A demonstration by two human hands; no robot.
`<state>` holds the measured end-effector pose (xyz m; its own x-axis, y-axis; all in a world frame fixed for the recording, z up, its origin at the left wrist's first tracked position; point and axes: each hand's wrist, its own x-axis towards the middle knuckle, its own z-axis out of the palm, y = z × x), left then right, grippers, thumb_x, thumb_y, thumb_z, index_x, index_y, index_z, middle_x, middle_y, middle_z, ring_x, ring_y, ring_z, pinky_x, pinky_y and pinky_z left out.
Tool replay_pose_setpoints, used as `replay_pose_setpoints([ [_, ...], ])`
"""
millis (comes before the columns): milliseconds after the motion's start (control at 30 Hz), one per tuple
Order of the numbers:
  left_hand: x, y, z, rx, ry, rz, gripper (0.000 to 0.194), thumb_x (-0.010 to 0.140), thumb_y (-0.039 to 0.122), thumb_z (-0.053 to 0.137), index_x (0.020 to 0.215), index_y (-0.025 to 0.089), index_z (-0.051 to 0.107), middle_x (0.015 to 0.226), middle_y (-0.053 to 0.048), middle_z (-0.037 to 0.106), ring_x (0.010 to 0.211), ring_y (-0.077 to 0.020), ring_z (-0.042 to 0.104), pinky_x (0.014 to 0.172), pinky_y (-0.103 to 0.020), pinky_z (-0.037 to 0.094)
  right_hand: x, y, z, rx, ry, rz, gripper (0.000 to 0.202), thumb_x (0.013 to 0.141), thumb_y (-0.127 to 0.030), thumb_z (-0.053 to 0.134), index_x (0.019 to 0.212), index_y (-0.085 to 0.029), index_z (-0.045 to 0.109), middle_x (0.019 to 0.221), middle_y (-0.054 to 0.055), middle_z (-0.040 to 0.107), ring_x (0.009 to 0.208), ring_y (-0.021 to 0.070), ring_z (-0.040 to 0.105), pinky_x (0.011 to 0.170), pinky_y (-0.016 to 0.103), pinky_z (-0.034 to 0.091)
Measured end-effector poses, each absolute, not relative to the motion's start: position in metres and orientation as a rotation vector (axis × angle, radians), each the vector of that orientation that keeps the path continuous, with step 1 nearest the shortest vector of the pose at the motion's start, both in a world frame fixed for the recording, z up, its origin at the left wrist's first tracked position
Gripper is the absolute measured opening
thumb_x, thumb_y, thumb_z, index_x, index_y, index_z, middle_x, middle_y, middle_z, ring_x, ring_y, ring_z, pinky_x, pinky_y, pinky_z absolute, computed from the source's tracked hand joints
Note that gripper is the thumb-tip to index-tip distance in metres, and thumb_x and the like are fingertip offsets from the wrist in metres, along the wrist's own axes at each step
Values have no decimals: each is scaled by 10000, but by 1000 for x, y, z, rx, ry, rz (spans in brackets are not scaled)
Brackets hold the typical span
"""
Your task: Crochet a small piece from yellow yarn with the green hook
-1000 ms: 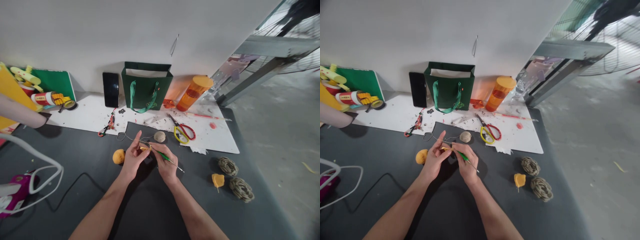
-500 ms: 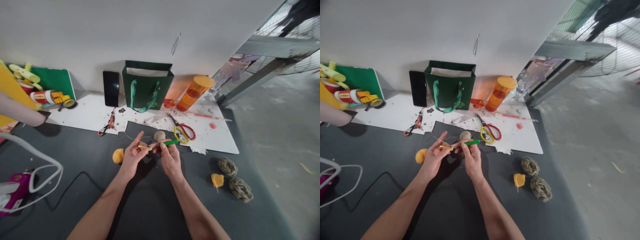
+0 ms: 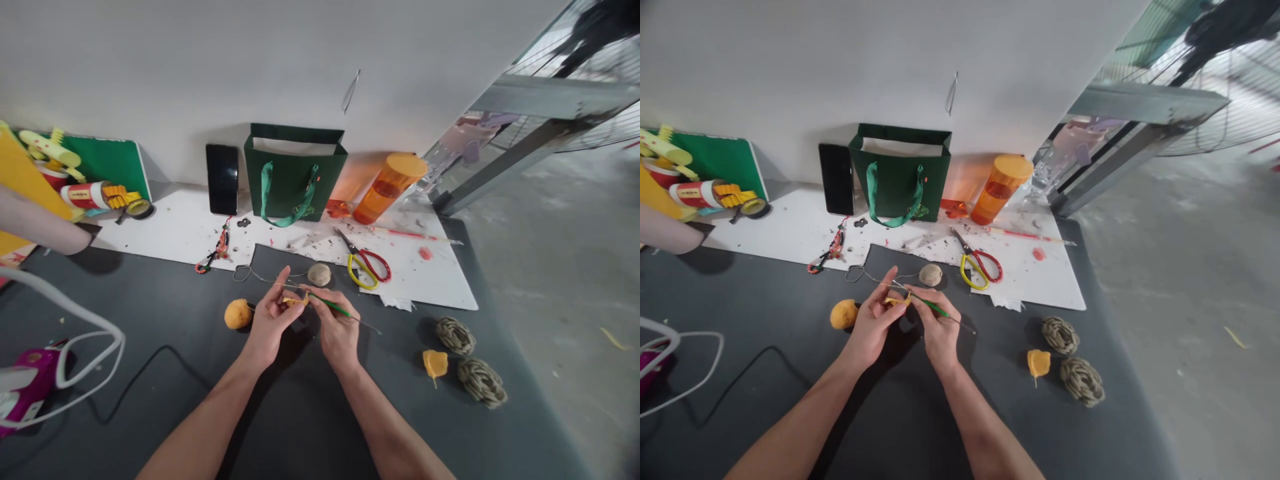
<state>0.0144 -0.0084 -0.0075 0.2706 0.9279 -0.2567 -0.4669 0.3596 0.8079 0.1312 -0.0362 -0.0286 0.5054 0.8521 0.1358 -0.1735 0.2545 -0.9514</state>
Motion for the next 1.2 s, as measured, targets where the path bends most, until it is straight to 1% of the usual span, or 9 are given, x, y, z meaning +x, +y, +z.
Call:
replay_pose_setpoints([
  [67, 15, -8, -4, 615, 794, 1008, 771, 666, 260, 931, 1385, 230, 652, 727, 70, 616, 694, -76, 565, 747, -228, 478, 130, -33, -29, -1034, -634, 951, 137, 782, -363, 856, 814, -257, 775, 840, 27, 835, 785, 217, 777, 737, 348, 609],
  [133, 14, -7, -1, 571, 777, 978, 777, 648, 254, 941, 1371, 212, 659, 724, 71, 616, 681, -69, 558, 730, -221, 468, 132, -31, -29, -1011, -588, 1022, 194, 767, -408, 862, 809, -249, 759, 793, 19, 818, 715, 199, 753, 678, 326, 587],
  [233, 13, -6, 3, 538, 779, 969, 787, 626, 243, 952, 1358, 198, 667, 743, 61, 636, 689, -70, 560, 714, -218, 457, 136, -30, -29, -1013, -584, 1038, 248, 768, -450, 858, 829, -240, 742, 774, 14, 798, 675, 183, 724, 643, 308, 562],
  [367, 11, -4, 3, 552, 782, 987, 751, 631, 251, 950, 1334, 205, 690, 732, 56, 639, 686, -79, 555, 706, -230, 452, 141, -30, -28, -1003, -596, 1065, 300, 790, -504, 838, 863, -239, 717, 750, 5, 778, 644, 177, 694, 627, 310, 545],
  [567, 8, -1, -3, 639, 775, 1021, 700, 658, 278, 933, 1320, 222, 711, 740, 39, 660, 686, -91, 561, 711, -249, 447, 144, -31, -25, -991, -658, 1076, 300, 853, -529, 780, 883, -250, 675, 738, -6, 770, 603, 174, 666, 594, 316, 529],
  [700, 7, 0, -6, 677, 782, 1031, 712, 676, 292, 922, 1348, 236, 695, 751, 35, 667, 696, -95, 567, 722, -254, 445, 144, -31, -25, -1000, -657, 1071, 307, 868, -538, 760, 888, -255, 644, 734, -7, 768, 600, 173, 660, 585, 314, 531],
  [867, 5, 0, -5, 716, 795, 1024, 745, 695, 302, 901, 1396, 226, 658, 746, 34, 658, 705, -106, 566, 729, -268, 442, 145, -31, -26, -1024, -697, 1061, 323, 885, -558, 729, 907, -259, 610, 744, -2, 774, 619, 180, 679, 584, 315, 536],
  [1033, 4, 1, -2, 727, 801, 1018, 747, 710, 288, 884, 1413, 221, 642, 745, 35, 652, 709, -109, 562, 753, -279, 440, 147, -32, -26, -1054, -796, 1025, 292, 930, -550, 674, 927, -270, 591, 766, 0, 783, 639, 189, 696, 617, 336, 545],
  [1200, 3, 2, -4, 735, 810, 1014, 728, 708, 279, 886, 1397, 237, 657, 763, 34, 661, 719, -106, 568, 762, -274, 440, 145, -32, -24, -1060, -785, 991, 309, 922, -565, 673, 924, -270, 581, 752, -2, 774, 622, 193, 693, 597, 336, 536],
])
